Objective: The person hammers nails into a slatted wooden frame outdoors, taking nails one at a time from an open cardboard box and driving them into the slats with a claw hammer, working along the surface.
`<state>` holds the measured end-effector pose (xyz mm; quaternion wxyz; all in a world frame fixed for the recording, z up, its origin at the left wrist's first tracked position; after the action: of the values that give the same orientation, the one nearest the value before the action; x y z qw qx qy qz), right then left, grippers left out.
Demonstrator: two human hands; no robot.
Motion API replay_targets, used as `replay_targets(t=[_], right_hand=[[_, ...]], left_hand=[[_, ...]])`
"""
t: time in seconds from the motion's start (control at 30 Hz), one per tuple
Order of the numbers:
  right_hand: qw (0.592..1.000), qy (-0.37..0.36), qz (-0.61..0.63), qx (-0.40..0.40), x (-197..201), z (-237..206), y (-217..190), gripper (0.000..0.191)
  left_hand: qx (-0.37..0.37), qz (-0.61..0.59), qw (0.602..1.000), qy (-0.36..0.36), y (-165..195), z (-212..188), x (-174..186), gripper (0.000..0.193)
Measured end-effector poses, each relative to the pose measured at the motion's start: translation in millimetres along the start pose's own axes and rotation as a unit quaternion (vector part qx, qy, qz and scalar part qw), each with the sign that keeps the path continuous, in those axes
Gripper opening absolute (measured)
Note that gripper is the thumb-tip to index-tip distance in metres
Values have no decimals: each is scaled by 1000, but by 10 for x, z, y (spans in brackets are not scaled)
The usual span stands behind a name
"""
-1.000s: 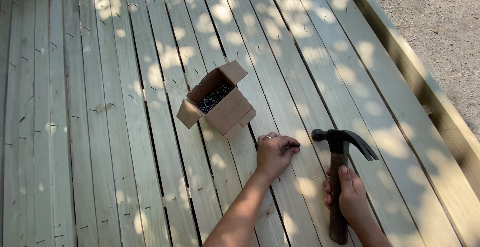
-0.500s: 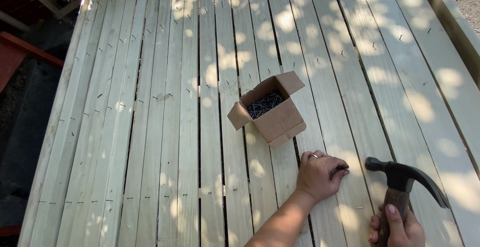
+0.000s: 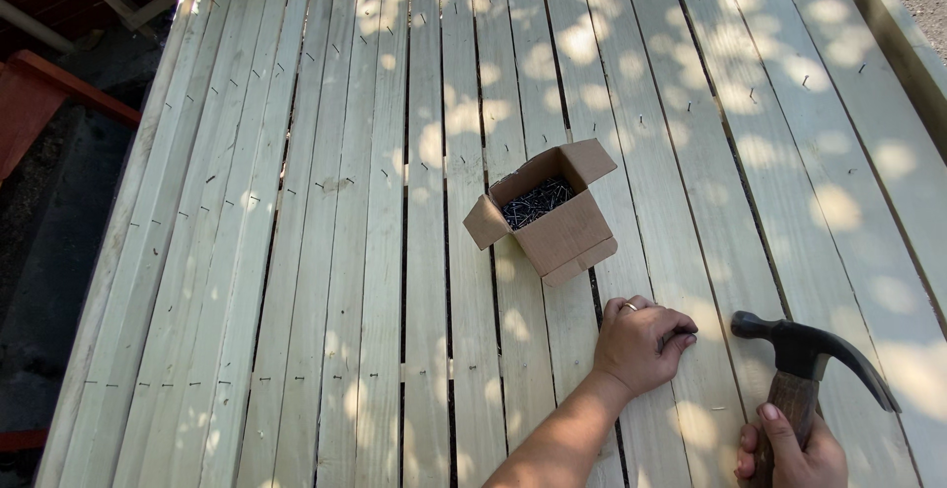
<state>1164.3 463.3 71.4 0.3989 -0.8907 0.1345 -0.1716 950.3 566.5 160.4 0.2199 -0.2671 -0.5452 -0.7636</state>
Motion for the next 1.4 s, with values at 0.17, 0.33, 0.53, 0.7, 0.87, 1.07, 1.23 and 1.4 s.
replay_targets(t=[0.17,0.33,0.53,0.7,0.87,1.07,1.23,1.4], right_hand=[[1000,-3,10,17,23,-34,0,26],[1000,4,11,19,-10,-110,-74,24],[995,-60,24,77,7,-439,-344,24],[992,-88,55,77,99,-628,-423,24],[988,-103,64,95,124,-653,-437,26],[988,-104,72,89,141,-618,-372,24],[988,-109,71,87,148,-610,-355,24],[986,-111,65,103,169,-638,-377,24]], left_hand=[[7,-1,1000,-6,2,-9,2,6],[14,0,1000,-20,15,-6,47,5],[47,-56,997,-36,-35,10,12,8],[156,-351,915,-127,-207,94,-158,16],[134,-214,944,-211,-208,192,-167,13],[143,-149,951,-229,-110,146,-167,15],[126,-101,964,-209,-66,118,-122,14],[136,-76,959,-235,-61,81,-175,13]])
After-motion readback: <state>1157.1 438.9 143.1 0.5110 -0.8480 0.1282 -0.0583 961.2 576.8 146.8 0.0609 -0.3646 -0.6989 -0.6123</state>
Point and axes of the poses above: each hand's wrist, its own z-axis towards the middle knuckle, its own x-axis out of the back of the hand, y = z × x, the point moved 7 cm from there along z, towards the middle knuckle, and after that the axes turned 4 degrees about y, right-handed, at the moved point
